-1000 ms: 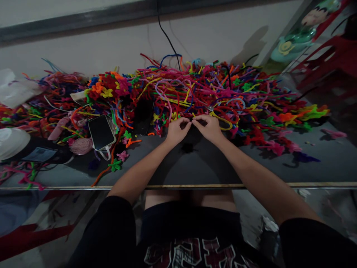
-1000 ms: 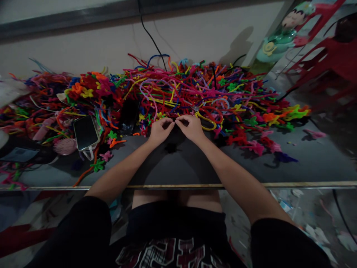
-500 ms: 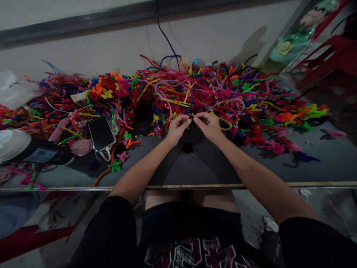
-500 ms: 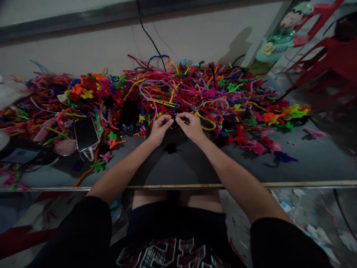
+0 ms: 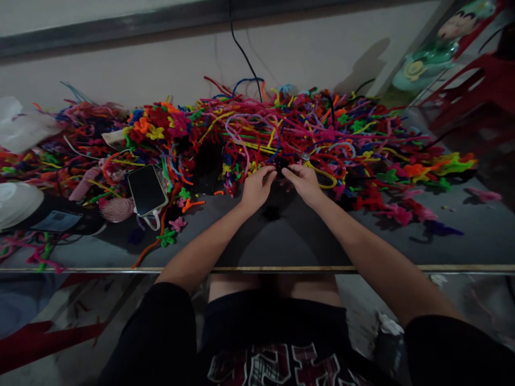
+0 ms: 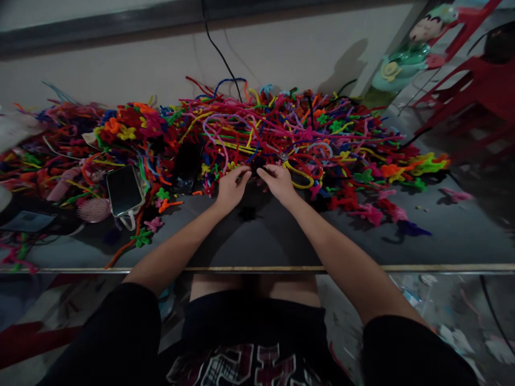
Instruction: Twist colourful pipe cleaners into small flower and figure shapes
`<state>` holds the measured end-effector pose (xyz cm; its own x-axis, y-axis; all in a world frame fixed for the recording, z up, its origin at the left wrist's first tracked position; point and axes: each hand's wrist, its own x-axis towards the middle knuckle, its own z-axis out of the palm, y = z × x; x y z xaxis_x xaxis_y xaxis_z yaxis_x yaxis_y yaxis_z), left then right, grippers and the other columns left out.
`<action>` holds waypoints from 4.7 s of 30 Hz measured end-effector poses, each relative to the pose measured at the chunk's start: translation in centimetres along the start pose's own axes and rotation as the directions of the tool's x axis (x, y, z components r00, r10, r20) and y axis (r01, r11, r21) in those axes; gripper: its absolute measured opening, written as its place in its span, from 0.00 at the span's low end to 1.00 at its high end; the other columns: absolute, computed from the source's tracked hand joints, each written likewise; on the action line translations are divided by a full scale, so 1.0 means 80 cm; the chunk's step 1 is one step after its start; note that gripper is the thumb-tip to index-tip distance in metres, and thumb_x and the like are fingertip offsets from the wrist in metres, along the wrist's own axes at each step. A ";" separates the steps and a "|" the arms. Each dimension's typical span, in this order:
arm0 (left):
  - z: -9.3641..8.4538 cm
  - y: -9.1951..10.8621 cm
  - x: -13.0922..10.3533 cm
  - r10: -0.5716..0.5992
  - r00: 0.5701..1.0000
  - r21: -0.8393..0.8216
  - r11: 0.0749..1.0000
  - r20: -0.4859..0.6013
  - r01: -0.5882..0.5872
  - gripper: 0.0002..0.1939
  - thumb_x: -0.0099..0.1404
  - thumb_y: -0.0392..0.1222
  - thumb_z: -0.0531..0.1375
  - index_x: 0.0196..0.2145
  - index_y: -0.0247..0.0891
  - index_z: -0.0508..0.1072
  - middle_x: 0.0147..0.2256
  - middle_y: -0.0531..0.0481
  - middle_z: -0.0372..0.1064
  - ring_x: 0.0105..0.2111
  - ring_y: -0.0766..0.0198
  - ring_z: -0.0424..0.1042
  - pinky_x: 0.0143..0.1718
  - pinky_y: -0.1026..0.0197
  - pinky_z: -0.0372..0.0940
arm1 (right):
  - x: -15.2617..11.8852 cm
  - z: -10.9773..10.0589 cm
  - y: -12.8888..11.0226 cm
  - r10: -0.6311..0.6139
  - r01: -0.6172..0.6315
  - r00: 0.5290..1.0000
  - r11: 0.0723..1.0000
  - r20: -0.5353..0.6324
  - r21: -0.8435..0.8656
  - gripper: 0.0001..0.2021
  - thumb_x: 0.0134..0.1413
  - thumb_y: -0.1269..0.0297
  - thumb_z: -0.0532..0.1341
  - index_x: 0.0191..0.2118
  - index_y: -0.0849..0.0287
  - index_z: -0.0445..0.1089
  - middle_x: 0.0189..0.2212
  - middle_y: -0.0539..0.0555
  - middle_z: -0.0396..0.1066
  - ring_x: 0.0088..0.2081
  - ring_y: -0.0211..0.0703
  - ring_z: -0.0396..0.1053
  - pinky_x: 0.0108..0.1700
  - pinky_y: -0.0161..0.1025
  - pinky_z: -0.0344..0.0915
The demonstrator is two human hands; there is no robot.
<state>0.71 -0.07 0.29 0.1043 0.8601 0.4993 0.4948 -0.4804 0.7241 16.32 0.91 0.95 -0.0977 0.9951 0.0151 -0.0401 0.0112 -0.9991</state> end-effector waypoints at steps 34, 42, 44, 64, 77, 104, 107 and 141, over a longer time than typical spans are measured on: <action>-0.035 -0.016 0.015 0.278 0.923 0.411 0.834 0.265 -0.369 0.17 0.69 0.48 0.50 0.34 0.37 0.74 0.31 0.44 0.74 0.33 0.60 0.73 0.37 0.59 0.63 | 0.001 -0.015 -0.007 0.070 -0.038 0.938 0.994 0.338 -0.099 0.17 0.44 0.48 0.66 0.26 0.60 0.71 0.25 0.53 0.75 0.19 0.33 0.67 0.17 0.31 0.59; -0.031 -0.005 0.006 0.314 0.887 0.507 0.733 0.339 -0.453 0.23 0.67 0.57 0.51 0.38 0.34 0.73 0.30 0.42 0.73 0.32 0.58 0.73 0.33 0.59 0.62 | 0.000 -0.008 -0.001 0.006 0.013 0.982 0.995 0.189 -0.099 0.20 0.43 0.45 0.65 0.22 0.58 0.69 0.13 0.47 0.64 0.16 0.34 0.63 0.17 0.31 0.57; -0.029 -0.004 0.007 0.315 0.880 0.531 0.706 0.357 -0.468 0.21 0.68 0.54 0.50 0.35 0.34 0.73 0.29 0.42 0.72 0.31 0.59 0.72 0.32 0.60 0.60 | 0.000 -0.008 0.000 -0.014 0.039 0.981 0.991 0.194 -0.125 0.20 0.44 0.44 0.64 0.23 0.59 0.69 0.13 0.47 0.64 0.16 0.33 0.62 0.17 0.32 0.57; -0.027 -0.024 0.008 0.310 0.891 0.500 0.743 0.332 -0.445 0.15 0.70 0.44 0.50 0.39 0.35 0.74 0.30 0.43 0.72 0.31 0.61 0.72 0.30 0.62 0.61 | -0.003 -0.009 0.001 -0.088 0.136 0.977 0.959 0.197 -0.249 0.22 0.49 0.42 0.60 0.23 0.59 0.68 0.14 0.48 0.66 0.15 0.31 0.59 0.18 0.31 0.55; -0.030 -0.027 0.014 0.352 0.872 0.487 0.727 0.341 -0.484 0.11 0.69 0.41 0.53 0.40 0.37 0.74 0.30 0.45 0.72 0.33 0.61 0.71 0.35 0.61 0.63 | 0.000 -0.010 -0.001 -0.113 0.124 0.991 0.978 0.073 -0.167 0.19 0.45 0.50 0.65 0.40 0.58 0.73 0.22 0.48 0.68 0.18 0.33 0.63 0.19 0.33 0.58; -0.029 -0.007 0.007 0.232 0.899 0.651 0.625 0.371 -0.430 0.19 0.72 0.48 0.46 0.42 0.35 0.72 0.29 0.43 0.73 0.28 0.60 0.73 0.24 0.63 0.54 | -0.005 -0.005 -0.008 -0.019 0.022 1.000 0.988 0.024 -0.151 0.17 0.39 0.50 0.68 0.20 0.60 0.67 0.14 0.43 0.52 0.18 0.29 0.49 0.20 0.33 0.45; -0.029 -0.007 0.008 0.236 0.902 0.642 0.639 0.362 -0.425 0.19 0.72 0.48 0.46 0.44 0.36 0.72 0.29 0.44 0.73 0.28 0.61 0.72 0.23 0.63 0.53 | -0.004 -0.006 -0.008 -0.002 0.008 0.999 0.987 0.033 -0.158 0.19 0.39 0.49 0.67 0.20 0.60 0.64 0.13 0.43 0.51 0.18 0.29 0.48 0.20 0.33 0.43; -0.025 0.006 0.007 0.196 0.904 0.603 0.688 0.380 -0.403 0.21 0.72 0.49 0.45 0.37 0.33 0.73 0.28 0.42 0.72 0.28 0.62 0.72 0.27 0.63 0.57 | -0.002 -0.002 -0.001 -0.030 0.031 1.000 0.994 0.009 -0.104 0.18 0.39 0.50 0.68 0.30 0.61 0.71 0.16 0.48 0.66 0.17 0.34 0.63 0.17 0.31 0.55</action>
<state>-0.74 -0.17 1.90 0.5189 0.7486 0.4127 0.8191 -0.5736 0.0105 16.46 0.79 1.02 -0.1051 0.9934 0.0455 0.0602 0.0521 -0.9968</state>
